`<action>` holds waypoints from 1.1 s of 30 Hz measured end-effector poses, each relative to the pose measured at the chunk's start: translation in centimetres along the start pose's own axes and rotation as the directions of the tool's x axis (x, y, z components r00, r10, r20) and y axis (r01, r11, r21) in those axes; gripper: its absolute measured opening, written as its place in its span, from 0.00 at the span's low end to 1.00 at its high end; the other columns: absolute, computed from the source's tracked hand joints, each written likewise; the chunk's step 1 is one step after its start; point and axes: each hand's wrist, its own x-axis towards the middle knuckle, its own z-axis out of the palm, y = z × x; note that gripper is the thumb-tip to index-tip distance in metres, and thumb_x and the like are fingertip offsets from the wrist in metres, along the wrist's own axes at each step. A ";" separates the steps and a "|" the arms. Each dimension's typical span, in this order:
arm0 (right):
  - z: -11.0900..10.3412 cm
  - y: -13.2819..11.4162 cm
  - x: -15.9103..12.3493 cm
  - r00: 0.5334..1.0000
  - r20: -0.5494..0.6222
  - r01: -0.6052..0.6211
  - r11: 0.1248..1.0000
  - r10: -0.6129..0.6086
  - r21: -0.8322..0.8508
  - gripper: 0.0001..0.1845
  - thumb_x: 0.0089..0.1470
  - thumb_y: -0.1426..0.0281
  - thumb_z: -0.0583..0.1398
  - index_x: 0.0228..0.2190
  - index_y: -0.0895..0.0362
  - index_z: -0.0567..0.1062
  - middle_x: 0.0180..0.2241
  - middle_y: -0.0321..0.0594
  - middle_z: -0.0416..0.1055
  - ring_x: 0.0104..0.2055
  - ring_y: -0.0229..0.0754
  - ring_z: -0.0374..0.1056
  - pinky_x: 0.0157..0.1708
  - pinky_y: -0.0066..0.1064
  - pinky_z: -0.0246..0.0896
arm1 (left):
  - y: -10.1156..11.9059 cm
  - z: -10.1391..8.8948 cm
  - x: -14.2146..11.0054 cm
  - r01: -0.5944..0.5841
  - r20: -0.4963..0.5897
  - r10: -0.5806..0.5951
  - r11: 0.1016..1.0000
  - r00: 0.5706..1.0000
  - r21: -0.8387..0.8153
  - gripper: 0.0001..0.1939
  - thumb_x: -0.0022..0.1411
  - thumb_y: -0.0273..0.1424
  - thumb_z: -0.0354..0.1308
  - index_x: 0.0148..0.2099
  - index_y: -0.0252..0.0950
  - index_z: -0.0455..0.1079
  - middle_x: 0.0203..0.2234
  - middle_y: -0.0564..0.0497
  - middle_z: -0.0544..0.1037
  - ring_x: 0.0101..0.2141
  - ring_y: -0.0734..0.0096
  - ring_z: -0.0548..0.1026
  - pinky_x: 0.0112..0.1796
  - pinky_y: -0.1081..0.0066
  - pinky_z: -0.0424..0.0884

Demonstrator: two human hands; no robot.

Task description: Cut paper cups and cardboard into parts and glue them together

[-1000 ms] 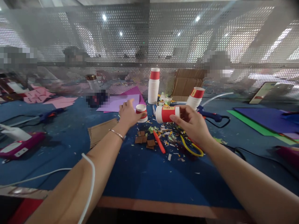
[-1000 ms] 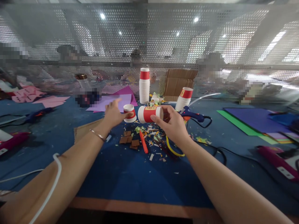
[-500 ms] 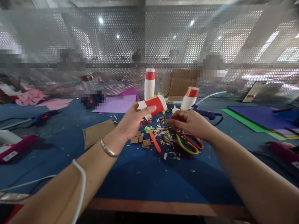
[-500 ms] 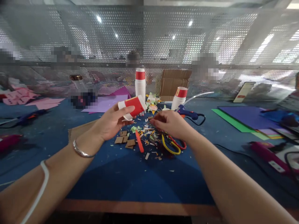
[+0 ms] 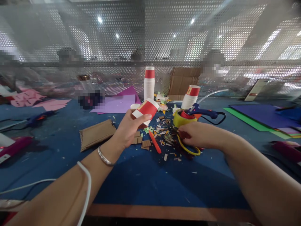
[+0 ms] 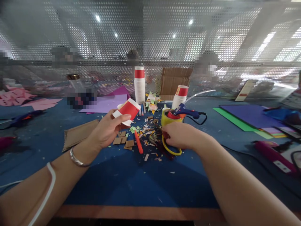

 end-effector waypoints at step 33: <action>0.2 -2.5 1.5 0.888 -0.354 0.264 0.307 0.292 0.914 0.02 0.53 0.71 0.56 0.29 0.55 0.66 0.22 0.33 0.70 0.17 0.32 0.63 0.16 0.25 0.54 | 0.4 0.1 -0.4 -0.050 0.075 0.048 0.999 0.996 0.020 0.20 0.45 0.27 0.73 0.42 0.37 0.72 0.36 0.50 0.77 0.36 0.65 0.73 0.37 0.69 0.68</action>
